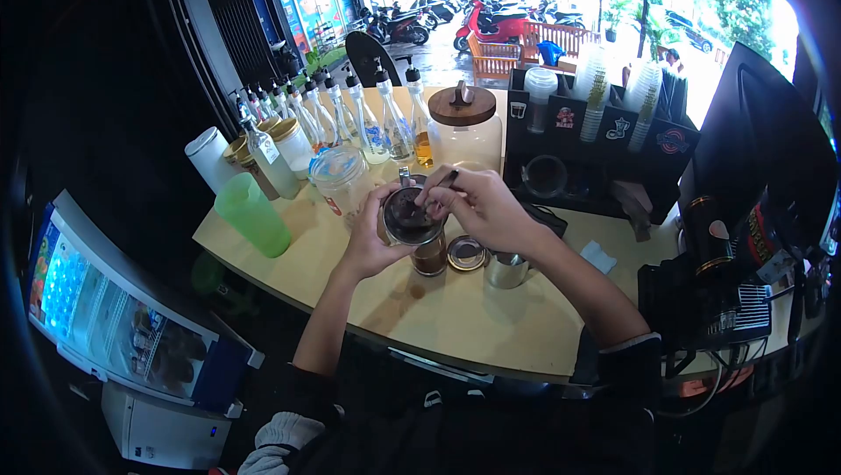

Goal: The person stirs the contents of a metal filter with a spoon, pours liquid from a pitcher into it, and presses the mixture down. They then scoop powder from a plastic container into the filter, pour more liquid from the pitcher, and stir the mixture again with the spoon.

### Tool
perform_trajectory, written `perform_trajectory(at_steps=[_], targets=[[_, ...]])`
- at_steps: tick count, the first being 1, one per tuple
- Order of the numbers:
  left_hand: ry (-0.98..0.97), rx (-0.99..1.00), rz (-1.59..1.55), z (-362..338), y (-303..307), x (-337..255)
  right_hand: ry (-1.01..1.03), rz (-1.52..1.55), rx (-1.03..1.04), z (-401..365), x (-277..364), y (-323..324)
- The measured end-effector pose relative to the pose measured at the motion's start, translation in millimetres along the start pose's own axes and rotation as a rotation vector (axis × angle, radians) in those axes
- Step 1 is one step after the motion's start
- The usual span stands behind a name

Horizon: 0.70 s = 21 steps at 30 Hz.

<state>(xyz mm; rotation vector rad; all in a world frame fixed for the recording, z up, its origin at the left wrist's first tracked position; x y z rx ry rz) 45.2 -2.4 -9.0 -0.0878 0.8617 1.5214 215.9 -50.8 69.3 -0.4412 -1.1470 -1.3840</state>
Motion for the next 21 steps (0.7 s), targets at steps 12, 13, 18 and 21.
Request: perform_trajectory(at_steps=[12, 13, 18, 21], targets=[[-0.053, 0.014, 0.103, 2, 3, -6, -0.06, -0.005, -0.007, 5, 0, 2], [-0.068, 0.017, 0.167, 2, 4, -9, -0.035, -0.034, 0.023, 5, 3, 0], [-0.083, 0.03, 0.221, 2, 6, -11, 0.013, -0.162, 0.073, 7, 19, 4], [-0.096, 0.047, 0.232, 2, 4, -14, 0.048, -0.201, 0.159, 9, 16, -2]])
Point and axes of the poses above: each hand's wrist, its own z-axis towards the middle knuckle, its own y-axis out of the back of the hand, x = y × z, the point moved 6 cm from there along z, towards the middle knuckle, and after that the axes turned 9 degrees about -y, right-handed, at the moved point
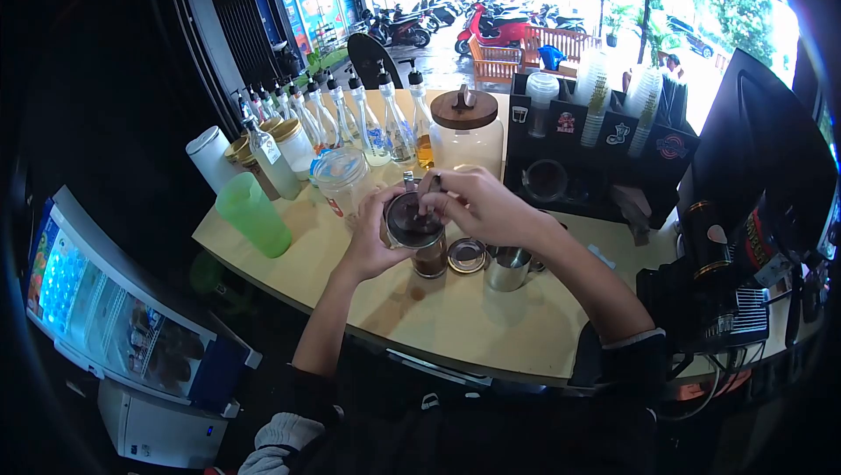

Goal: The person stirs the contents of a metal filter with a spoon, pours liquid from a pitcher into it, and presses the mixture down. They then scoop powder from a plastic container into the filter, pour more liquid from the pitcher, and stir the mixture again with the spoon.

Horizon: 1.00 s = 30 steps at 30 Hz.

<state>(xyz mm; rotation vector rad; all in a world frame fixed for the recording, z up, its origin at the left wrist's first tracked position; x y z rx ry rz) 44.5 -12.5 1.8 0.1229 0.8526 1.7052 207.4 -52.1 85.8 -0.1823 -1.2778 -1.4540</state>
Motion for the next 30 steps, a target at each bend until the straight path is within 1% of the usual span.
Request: perform_trajectory(at_steps=[1, 2, 4, 5, 9, 11, 14, 16, 18, 21, 23, 24, 26, 27, 29, 30], targets=[[0.028, 0.012, -0.042, -1, -3, 2, 0.041, -0.148, 0.032, 0, -3, -4], [0.054, 0.024, -0.083, -1, -5, 4, 0.041, -0.15, 0.029, 0, -2, -4], [0.027, 0.002, -0.076, 0, -5, 5, -0.02, 0.033, -0.051, 2, 2, 2], [0.003, -0.022, -0.07, 0, -4, 4, -0.062, 0.056, -0.077, 2, 0, 4], [-0.012, -0.037, -0.037, 1, -4, 5, -0.029, 0.083, -0.084, -1, -7, -7], [0.042, -0.055, -0.085, -3, -5, 8, -0.022, 0.145, -0.164, -3, -5, -9], [0.077, -0.053, -0.047, -6, -5, 7, -0.04, 0.084, -0.124, -10, -10, -18], [0.058, -0.068, -0.051, -7, -5, 7, -0.07, 0.115, -0.136, -12, -12, -15], [0.041, -0.085, -0.053, -9, -6, 10, -0.072, 0.127, -0.214, -12, -14, -6], [0.086, -0.105, -0.105, -12, -10, 17, -0.047, 0.136, -0.196, -14, -14, -17], [0.11, -0.128, -0.243, -14, -13, 17, -0.064, 0.143, -0.201, -16, -13, -18], [0.11, -0.128, -0.243, -15, -15, 18, -0.063, 0.144, -0.202, -17, -13, -17], [0.06, -0.188, -0.24, -16, -14, 18, 0.002, 0.104, -0.281, -20, -10, -11], [0.06, -0.19, -0.24, -17, -16, 19, 0.003, 0.103, -0.28, -21, -12, -14], [0.114, -0.238, -0.343, -19, -18, 26, -0.009, 0.167, -0.264, -21, -16, -22], [0.114, -0.238, -0.343, -18, -16, 22, -0.008, 0.168, -0.264, -20, -15, -23]])
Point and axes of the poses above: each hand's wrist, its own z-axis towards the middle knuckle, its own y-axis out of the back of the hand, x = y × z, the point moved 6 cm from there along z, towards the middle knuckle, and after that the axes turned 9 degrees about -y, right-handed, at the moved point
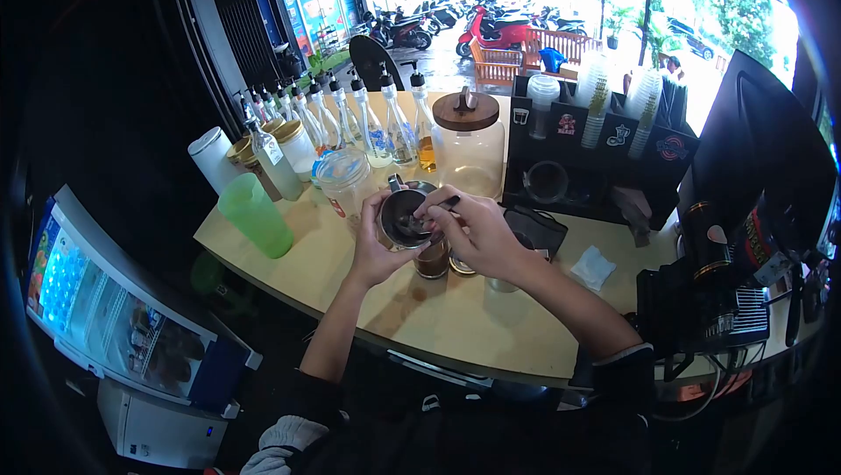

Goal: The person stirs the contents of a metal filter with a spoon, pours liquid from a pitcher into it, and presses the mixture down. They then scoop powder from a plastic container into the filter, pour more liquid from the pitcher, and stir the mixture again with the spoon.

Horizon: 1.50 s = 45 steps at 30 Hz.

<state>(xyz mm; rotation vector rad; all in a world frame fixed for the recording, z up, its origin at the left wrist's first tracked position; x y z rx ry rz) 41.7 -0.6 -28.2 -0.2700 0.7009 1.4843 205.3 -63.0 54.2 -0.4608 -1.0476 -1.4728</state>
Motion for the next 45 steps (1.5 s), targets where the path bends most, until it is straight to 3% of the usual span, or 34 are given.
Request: perform_trajectory(at_steps=[2, 11, 14, 18, 20, 23, 27, 34, 42, 45], targets=[[0.001, 0.041, 0.077, 1, -3, -11, 0.076, -0.055, -0.086, 2, 7, 2], [0.044, -0.074, -0.022, 1, -5, -8, 0.022, 0.079, -0.193, 3, -3, 0], [0.067, -0.052, -0.001, 2, -2, -6, -0.082, 0.055, -0.071, 1, -4, -7], [0.016, -0.004, 0.038, 5, 2, -8, -0.063, 0.145, -0.086, 6, -7, 6], [0.012, 0.055, 0.08, 8, 2, -5, -0.166, 0.122, 0.062, 7, -9, 3], [0.032, 0.043, 0.004, 10, 4, -1, -0.076, 0.09, -0.046, 12, -9, 15], [0.042, 0.118, 0.036, 15, 6, -7, -0.177, 0.128, 0.055, 13, -8, 13], [0.007, 0.134, 0.181, 19, 8, -11, -0.132, 0.186, 0.027, 7, -5, 17], [0.042, 0.06, 0.174, 29, 7, -16, -0.043, 0.374, -0.277, -15, 18, 42], [0.05, 0.034, 0.168, 31, 6, -18, 0.041, 0.306, -0.313, -24, 21, 50]])
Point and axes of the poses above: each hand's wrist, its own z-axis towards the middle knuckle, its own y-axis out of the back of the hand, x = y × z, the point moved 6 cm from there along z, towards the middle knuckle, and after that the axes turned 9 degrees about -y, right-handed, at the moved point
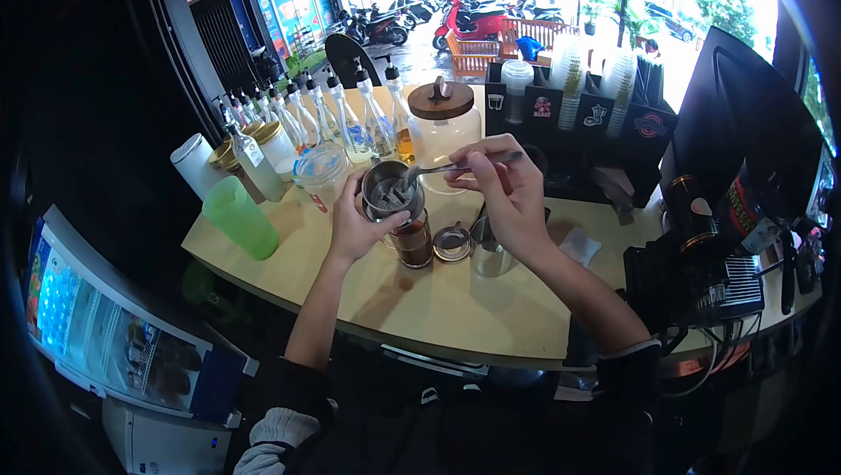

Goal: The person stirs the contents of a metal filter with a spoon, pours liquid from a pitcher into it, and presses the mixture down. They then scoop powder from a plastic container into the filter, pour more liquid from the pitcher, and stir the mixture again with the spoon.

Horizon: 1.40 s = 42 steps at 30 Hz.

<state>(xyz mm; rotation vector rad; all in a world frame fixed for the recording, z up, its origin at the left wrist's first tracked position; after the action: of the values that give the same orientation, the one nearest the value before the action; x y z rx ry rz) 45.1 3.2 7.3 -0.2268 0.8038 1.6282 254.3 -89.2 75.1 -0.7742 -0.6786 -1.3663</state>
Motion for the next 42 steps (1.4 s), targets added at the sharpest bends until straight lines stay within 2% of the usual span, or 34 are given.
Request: perform_trajectory(at_steps=[3, 6, 9, 11, 13, 14, 15, 17, 19, 21, 25, 27, 33, 37, 39, 41, 42], targets=[[0.038, -0.013, 0.022, 2, 1, -3, 0.069, -0.045, -0.014, -11, 6, 7], [0.092, -0.035, 0.025, 2, 1, -3, 0.279, -0.466, 0.037, -29, 10, 8], [0.104, -0.044, 0.009, 2, 1, -5, 0.247, -0.644, 0.097, -45, 3, 2], [0.097, -0.038, -0.011, 3, 0, -6, 0.182, -0.657, 0.127, -56, -17, -2], [0.103, -0.039, -0.007, 2, 0, -6, 0.323, -0.807, 0.254, -71, -39, -15], [0.102, -0.038, -0.008, 2, 0, -6, 0.335, -0.94, 0.314, -79, -52, -20], [0.093, -0.044, -0.008, 2, 0, -5, 0.334, -0.941, 0.312, -83, -59, -21], [0.081, -0.049, -0.008, 2, -1, -4, 0.308, -1.067, 0.482, -93, -83, -29], [0.097, -0.071, -0.068, 1, -1, -2, 0.334, -1.11, 0.498, -102, -103, -29], [0.079, -0.073, -0.048, 1, 1, -5, 0.356, -1.254, 0.612, -110, -117, -35], [0.09, -0.07, -0.07, -2, -2, -7, 0.411, -1.301, 0.685, -121, -127, -42], [0.076, -0.075, -0.069, -5, -4, -8, 0.275, -1.28, 0.809, -126, -136, -45], [0.053, -0.098, -0.176, -11, -12, 1, 0.158, -1.269, 0.887, -135, -156, -41], [0.063, -0.103, -0.196, -12, -13, 1, 0.215, -1.248, 0.789, -125, -132, -41], [0.049, -0.1, -0.185, -13, -13, 9, 0.192, -1.109, 0.547, -102, -96, -28], [0.039, -0.095, -0.177, -13, -12, 12, 0.149, -1.104, 0.364, -80, -77, 2], [0.021, -0.093, -0.164, -12, -11, 11, 0.066, -1.171, 0.283, -67, -66, 18]])
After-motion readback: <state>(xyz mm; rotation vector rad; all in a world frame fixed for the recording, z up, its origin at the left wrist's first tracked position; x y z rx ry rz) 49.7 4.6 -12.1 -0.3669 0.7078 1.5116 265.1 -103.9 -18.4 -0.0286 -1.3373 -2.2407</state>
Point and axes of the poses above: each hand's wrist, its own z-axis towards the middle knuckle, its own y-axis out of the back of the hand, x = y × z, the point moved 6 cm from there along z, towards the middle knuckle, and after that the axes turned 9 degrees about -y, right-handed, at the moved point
